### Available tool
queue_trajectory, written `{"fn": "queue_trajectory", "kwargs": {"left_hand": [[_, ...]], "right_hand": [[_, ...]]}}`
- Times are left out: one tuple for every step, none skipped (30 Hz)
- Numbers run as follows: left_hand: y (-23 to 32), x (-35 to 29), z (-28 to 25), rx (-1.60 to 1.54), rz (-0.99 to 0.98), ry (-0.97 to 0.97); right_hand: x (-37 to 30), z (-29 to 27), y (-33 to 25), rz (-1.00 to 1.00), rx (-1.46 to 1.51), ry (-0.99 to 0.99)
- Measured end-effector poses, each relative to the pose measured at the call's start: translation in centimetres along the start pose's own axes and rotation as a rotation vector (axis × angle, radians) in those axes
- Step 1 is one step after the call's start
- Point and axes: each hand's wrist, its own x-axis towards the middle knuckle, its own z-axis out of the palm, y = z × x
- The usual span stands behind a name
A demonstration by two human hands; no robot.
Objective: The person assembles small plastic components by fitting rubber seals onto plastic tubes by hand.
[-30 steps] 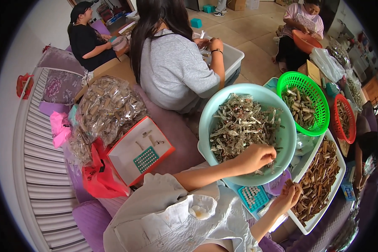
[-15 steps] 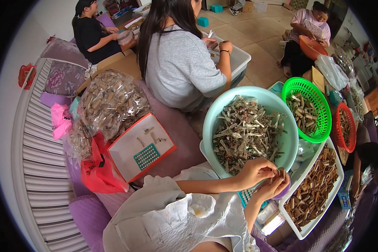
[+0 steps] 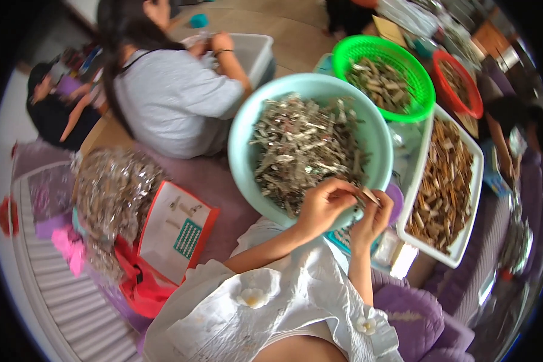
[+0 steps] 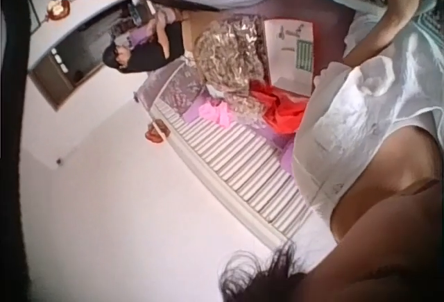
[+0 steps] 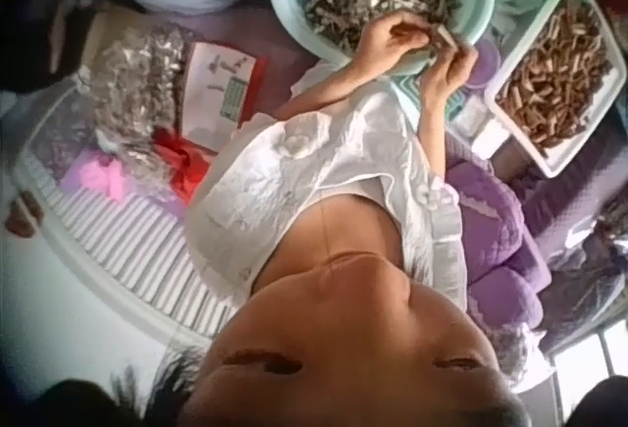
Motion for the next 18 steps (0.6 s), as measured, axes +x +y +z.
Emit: {"fn": "queue_trajectory", "kwargs": {"left_hand": [[0.4, 0.0, 0.1, -0.009, -0.028, -0.008], [0.6, -0.1, 0.0, -0.019, -0.052, 0.006], [0.4, -0.1, 0.2, -0.02, -0.086, 0.018], [-0.1, 0.0, 0.2, -0.021, -0.079, 0.024], [-0.6, 0.1, 0.0, -0.024, -0.067, 0.038], [-0.6, 0.1, 0.1, -0.088, -0.076, 0.034], [-0.3, 0.0, 0.1, -0.052, -0.068, 0.003], [-0.2, -0.1, 0.1, -0.078, -0.103, 0.038], [-0.3, -0.2, 0.1, -0.102, -0.138, 0.074], [-0.8, -0.2, 0.0, -0.088, -0.09, 0.065], [-0.8, -0.2, 0.1, -0.085, -0.103, 0.057], [-0.6, -0.2, 0.3, -0.112, -0.105, 0.049], [-0.5, -0.2, 0.5, -0.139, -0.106, 0.041], [-0.4, -0.1, 0.5, -0.146, -0.104, 0.04], [-0.6, -0.1, 0.4, -0.143, -0.113, 0.037], [-0.7, -0.1, 0.2, -0.114, -0.108, 0.043], [-0.7, -0.2, 0.1, -0.084, -0.1, 0.051], [-0.4, -0.2, 0.1, -0.129, -0.14, 0.066]], "right_hand": [[-0.1, 0.1, -1.4, 0.055, 0.009, -0.008], [-0.4, 0.2, -1.3, 0.025, 0.01, -0.001], [-0.6, 0.1, -0.9, 0.004, 0.013, 0.01], [-0.7, 0.1, -0.5, 0.019, 0.041, 0.054], [-0.9, 0.4, -0.3, 0.028, 0.071, 0.09], [-0.9, 1.0, -0.5, 0.077, 0.203, 0.16], [-1.3, 0.9, 0.1, 0.195, 0.32, 0.185], [-1.2, 1.3, -0.3, 0.268, 0.371, 0.224], [-1.0, 1.6, -0.8, 0.34, 0.424, 0.263], [-1.0, 1.5, -0.8, 0.398, 0.478, 0.245], [-1.0, 1.4, -0.5, 0.445, 0.471, 0.239], [-1.1, 1.4, -0.1, 0.478, 0.474, 0.225], [-1.2, 1.3, 0.1, 0.511, 0.478, 0.211], [-1.2, 1.3, -0.4, 0.548, 0.491, 0.166], [-1.2, 1.2, -0.4, 0.554, 0.491, 0.173], [-1.2, 1.1, -0.3, 0.546, 0.502, 0.196], [-1.1, 1.0, -0.2, 0.536, 0.514, 0.215], [-0.8, 0.8, -0.7, 0.509, 0.56, 0.232]]}}
